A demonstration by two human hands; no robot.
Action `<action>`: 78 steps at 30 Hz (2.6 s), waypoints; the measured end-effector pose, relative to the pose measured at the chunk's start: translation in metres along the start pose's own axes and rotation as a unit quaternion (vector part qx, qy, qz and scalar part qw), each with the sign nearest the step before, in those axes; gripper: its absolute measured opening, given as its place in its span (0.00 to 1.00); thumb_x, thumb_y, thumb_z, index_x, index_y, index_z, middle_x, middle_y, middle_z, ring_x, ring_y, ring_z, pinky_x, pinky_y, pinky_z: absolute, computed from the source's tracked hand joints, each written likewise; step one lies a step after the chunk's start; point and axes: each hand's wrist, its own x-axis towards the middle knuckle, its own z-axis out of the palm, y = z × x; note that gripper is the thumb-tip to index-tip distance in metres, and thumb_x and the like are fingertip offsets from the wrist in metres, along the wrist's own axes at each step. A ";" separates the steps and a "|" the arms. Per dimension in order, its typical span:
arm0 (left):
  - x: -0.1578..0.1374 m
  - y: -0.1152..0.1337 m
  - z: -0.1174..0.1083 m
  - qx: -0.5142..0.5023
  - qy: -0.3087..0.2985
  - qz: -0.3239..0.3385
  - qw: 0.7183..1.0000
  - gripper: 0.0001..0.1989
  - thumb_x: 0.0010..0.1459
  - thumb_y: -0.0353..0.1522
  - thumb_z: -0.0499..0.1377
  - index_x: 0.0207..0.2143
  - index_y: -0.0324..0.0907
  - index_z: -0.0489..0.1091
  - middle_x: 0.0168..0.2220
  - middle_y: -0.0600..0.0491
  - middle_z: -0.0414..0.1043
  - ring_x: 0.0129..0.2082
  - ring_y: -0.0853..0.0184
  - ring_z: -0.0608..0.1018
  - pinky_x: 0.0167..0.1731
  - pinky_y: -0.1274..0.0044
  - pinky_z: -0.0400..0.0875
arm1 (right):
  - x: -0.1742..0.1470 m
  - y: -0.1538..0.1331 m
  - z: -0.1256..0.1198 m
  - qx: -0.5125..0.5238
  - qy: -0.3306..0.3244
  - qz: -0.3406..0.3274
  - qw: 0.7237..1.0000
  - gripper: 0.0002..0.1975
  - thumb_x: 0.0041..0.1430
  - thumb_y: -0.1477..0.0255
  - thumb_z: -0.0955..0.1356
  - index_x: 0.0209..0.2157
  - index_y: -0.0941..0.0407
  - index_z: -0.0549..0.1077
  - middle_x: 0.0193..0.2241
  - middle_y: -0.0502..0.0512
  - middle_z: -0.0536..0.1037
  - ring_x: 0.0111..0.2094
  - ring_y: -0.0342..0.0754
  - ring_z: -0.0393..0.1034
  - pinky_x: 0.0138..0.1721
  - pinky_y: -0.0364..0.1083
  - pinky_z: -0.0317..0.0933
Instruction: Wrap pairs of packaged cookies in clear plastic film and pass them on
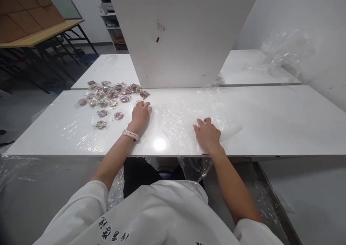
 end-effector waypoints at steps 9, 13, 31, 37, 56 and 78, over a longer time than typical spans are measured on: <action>-0.016 0.000 -0.006 0.035 -0.017 -0.004 0.999 0.22 0.65 0.23 0.44 0.58 0.41 0.64 0.52 0.38 0.71 0.52 0.49 0.71 0.43 0.64 0.69 | 0.077 -0.011 -0.004 0.309 -0.059 0.012 0.949 0.32 0.67 0.51 0.60 0.62 0.57 0.68 0.47 0.66 0.79 0.39 0.57 0.78 0.45 0.58 0.71; -0.014 -0.010 -0.006 0.010 0.004 0.006 1.000 0.21 0.63 0.27 0.50 0.58 0.44 0.66 0.57 0.40 0.69 0.57 0.46 0.67 0.52 0.57 0.65 | 0.088 0.020 -0.005 0.320 0.043 -0.001 0.947 0.29 0.68 0.52 0.57 0.60 0.52 0.71 0.58 0.61 0.74 0.50 0.56 0.75 0.52 0.57 0.68; -0.017 0.045 -0.026 -0.207 0.057 0.016 0.977 0.27 0.60 0.22 0.50 0.61 0.43 0.60 0.52 0.40 0.63 0.42 0.59 0.73 0.39 0.66 0.74 | 0.055 0.113 0.025 0.028 0.005 0.011 1.000 0.32 0.71 0.55 0.50 0.68 0.53 0.59 0.71 0.57 0.54 0.71 0.53 0.45 0.69 0.61 0.42; -0.059 0.170 0.008 -0.185 -0.094 0.354 0.912 0.21 0.63 0.27 0.51 0.58 0.45 0.66 0.50 0.42 0.69 0.49 0.54 0.72 0.47 0.62 0.71 | 0.057 0.117 0.032 0.031 0.021 0.002 0.999 0.30 0.71 0.56 0.51 0.67 0.52 0.61 0.71 0.57 0.56 0.71 0.54 0.47 0.68 0.62 0.43; -0.147 0.081 -0.015 -0.196 -0.058 0.371 0.906 0.09 0.62 0.33 0.61 0.45 0.52 0.76 0.62 0.50 0.70 0.68 0.54 0.62 0.69 0.51 0.45 | -0.103 0.030 0.004 0.190 0.137 -0.196 0.952 0.09 0.67 0.69 0.65 0.37 0.46 0.78 0.39 0.49 0.83 0.46 0.51 0.76 0.60 0.58 0.58; -0.069 0.122 0.011 -0.309 -0.128 0.188 0.923 0.06 0.67 0.33 0.54 0.46 0.43 0.66 0.39 0.51 0.77 0.38 0.63 0.78 0.38 0.72 0.71 | -0.015 0.050 -0.012 0.374 -0.064 -0.170 0.909 0.22 0.61 0.54 0.68 0.53 0.47 0.75 0.50 0.56 0.78 0.50 0.56 0.72 0.51 0.55 0.66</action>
